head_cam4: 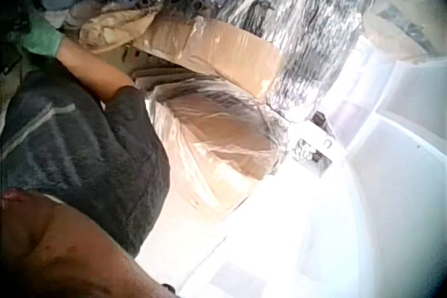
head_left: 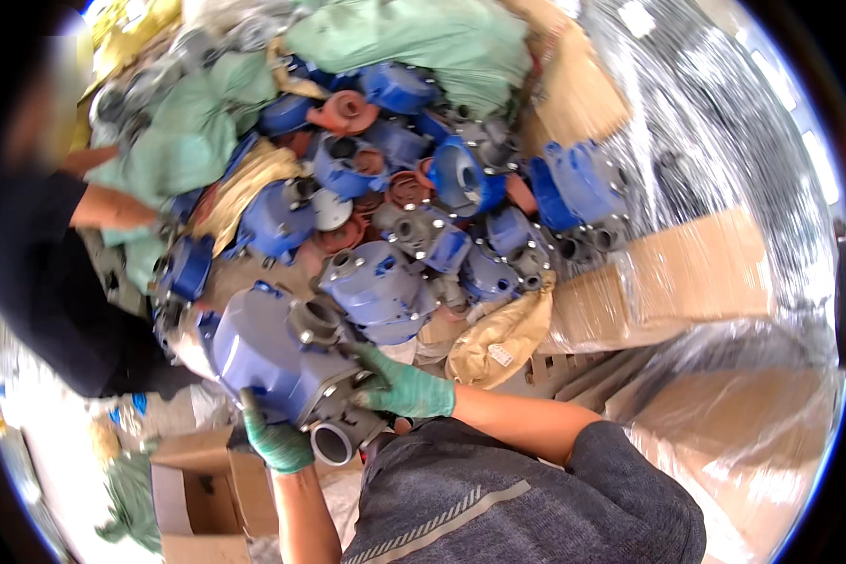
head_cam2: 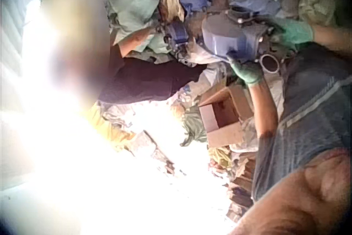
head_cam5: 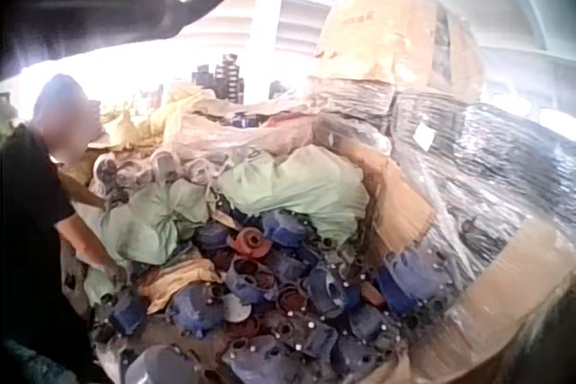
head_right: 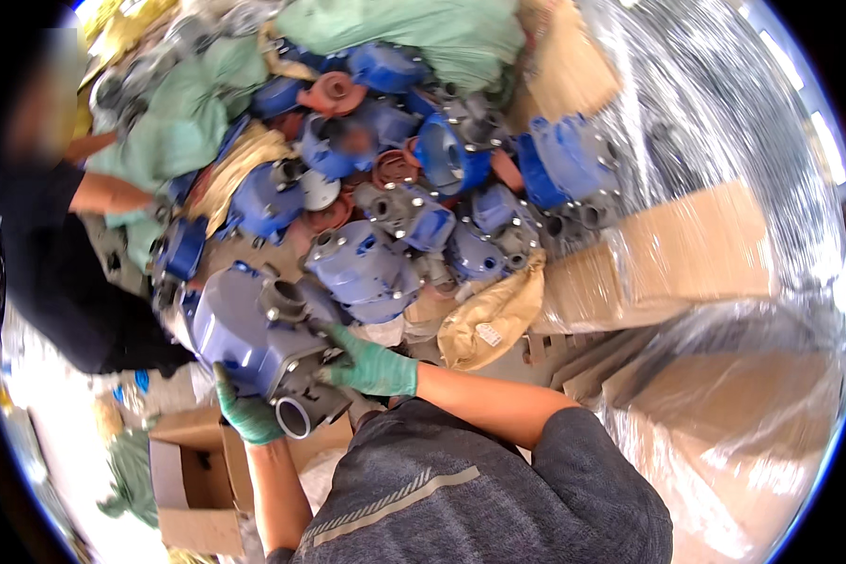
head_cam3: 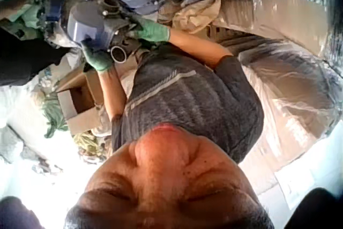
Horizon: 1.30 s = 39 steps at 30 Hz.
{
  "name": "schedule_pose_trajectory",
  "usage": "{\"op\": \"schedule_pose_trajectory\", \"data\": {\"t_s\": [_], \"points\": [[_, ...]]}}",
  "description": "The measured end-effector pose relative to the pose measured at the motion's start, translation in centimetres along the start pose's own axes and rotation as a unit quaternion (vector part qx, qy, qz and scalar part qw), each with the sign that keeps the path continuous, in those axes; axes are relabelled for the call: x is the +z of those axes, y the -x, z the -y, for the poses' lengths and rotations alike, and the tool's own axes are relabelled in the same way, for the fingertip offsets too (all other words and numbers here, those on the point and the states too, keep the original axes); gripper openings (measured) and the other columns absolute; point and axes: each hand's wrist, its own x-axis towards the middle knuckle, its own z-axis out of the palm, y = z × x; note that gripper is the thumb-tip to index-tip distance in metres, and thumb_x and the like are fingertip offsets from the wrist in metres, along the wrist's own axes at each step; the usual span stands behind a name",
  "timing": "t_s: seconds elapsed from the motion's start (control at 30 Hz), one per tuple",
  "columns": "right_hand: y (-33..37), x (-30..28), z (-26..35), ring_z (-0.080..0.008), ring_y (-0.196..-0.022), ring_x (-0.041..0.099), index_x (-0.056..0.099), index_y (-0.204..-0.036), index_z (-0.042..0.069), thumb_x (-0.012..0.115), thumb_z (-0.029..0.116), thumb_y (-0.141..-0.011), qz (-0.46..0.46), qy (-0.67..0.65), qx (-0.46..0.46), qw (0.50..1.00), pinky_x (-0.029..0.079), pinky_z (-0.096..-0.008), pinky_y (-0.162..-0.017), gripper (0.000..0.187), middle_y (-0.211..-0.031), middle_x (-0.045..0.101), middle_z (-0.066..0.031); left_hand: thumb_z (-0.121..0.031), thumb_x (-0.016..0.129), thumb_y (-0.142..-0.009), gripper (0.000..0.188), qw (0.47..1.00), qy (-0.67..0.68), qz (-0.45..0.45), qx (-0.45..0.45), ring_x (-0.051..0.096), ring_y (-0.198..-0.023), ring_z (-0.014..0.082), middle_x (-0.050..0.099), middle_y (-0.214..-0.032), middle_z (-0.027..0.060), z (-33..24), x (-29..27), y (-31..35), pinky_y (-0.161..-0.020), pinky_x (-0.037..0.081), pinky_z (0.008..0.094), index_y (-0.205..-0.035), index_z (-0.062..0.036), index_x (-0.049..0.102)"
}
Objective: The person picks up blue metal parts from a large pile, turns them over to inspect them, and places them back on the pile. The person also moves a cardboard box and a large sack to access the parts. Another person is visible in the background working with similar items.
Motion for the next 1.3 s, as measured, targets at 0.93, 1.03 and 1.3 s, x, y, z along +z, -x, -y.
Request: {"op": "schedule_pose_trajectory", "data": {"t_s": [0.93,1.03,1.3], "points": [[10.2,-29.1,2.0,-0.0395,-0.098,0.069,0.058,-0.128,0.001,0.082,0.035,-0.081,-0.18,-0.49,-0.31,0.794,0.066,-0.0421,-0.07,0.062,-0.113,0.066,-0.02,-0.046,0.07,-0.089,0.064,0.484,-0.685,0.442,0.318,0.041,-0.143,0.0408,0.047,-0.153,0.0167,28.0,41.0,-20.2,-0.112,0.041,0.0494,-0.144,-0.0158,0.056],[9.7,-29.3,2.8,-0.0385,-0.099,0.07,0.057,-0.13,-0.003,0.084,0.037,-0.08,-0.194,-0.48,-0.312,0.797,0.066,-0.0413,-0.08,0.069,-0.115,0.065,-0.0239,-0.049,0.073,-0.084,0.066,0.301,-0.764,0.467,0.328,0.028,-0.148,0.0458,0.036,-0.161,0.0145,31.1,43.8,-20.4,-0.115,0.038,0.053,-0.143,-0.0232,0.057],[11.0,-30.4,1.0,-0.037,-0.09,0.071,0.06,-0.128,0.003,0.081,0.047,-0.081,-0.288,-0.401,-0.229,0.839,0.063,-0.0395,-0.069,0.068,-0.117,0.067,-0.0198,-0.041,0.078,-0.072,0.046,0.223,-0.755,0.515,0.34,0.055,-0.111,0.0436,0.065,-0.113,0.0127,30.2,41.6,-25.7,-0.095,0.049,0.0484,-0.108,-0.0132,0.071]]}}
